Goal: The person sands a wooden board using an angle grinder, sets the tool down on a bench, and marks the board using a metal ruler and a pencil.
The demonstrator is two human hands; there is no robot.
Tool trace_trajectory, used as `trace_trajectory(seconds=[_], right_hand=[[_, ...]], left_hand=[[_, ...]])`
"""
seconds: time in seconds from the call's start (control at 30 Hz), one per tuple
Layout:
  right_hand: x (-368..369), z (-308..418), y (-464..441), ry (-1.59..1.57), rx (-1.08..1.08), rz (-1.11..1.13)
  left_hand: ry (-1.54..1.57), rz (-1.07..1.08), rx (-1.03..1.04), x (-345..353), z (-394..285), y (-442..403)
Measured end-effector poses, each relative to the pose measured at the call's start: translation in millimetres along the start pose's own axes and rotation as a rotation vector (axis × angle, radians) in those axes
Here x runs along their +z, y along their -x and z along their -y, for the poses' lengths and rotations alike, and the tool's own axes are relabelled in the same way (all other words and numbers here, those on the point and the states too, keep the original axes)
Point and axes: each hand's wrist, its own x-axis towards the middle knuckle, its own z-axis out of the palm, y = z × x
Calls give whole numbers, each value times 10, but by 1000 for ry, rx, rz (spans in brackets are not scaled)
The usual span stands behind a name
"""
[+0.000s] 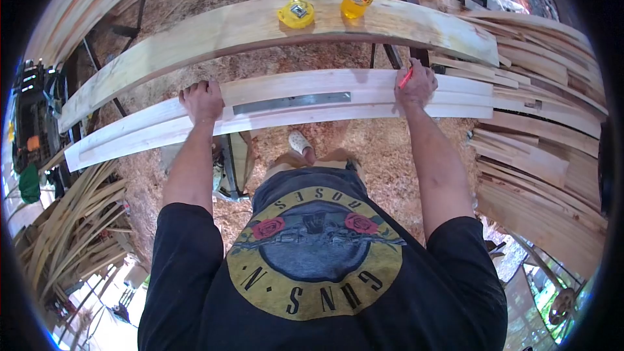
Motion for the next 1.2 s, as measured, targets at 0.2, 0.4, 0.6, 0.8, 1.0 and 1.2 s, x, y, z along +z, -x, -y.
trace_trajectory(seconds=[0.2,0.4,0.6,0.8,1.0,1.2], right_hand=[[10,-11,8,-9,-8,2],[18,-8,2,3,7,16],[-4,12,-4,9,9,14],[-62,42,-12,9,9,23],[75,-45,-3,-34,-32,-66],[-52,38,5,-60,-1,-33]], left_hand=[[-8,-19,17,52,32,-18],[19,-22,12,20,14,-11],[27,-18,9,-30,-4,-1],[66,-102,24,10,-1,14],[56,-102,33,36,20,18],[59,-93,47,26,25,11]])
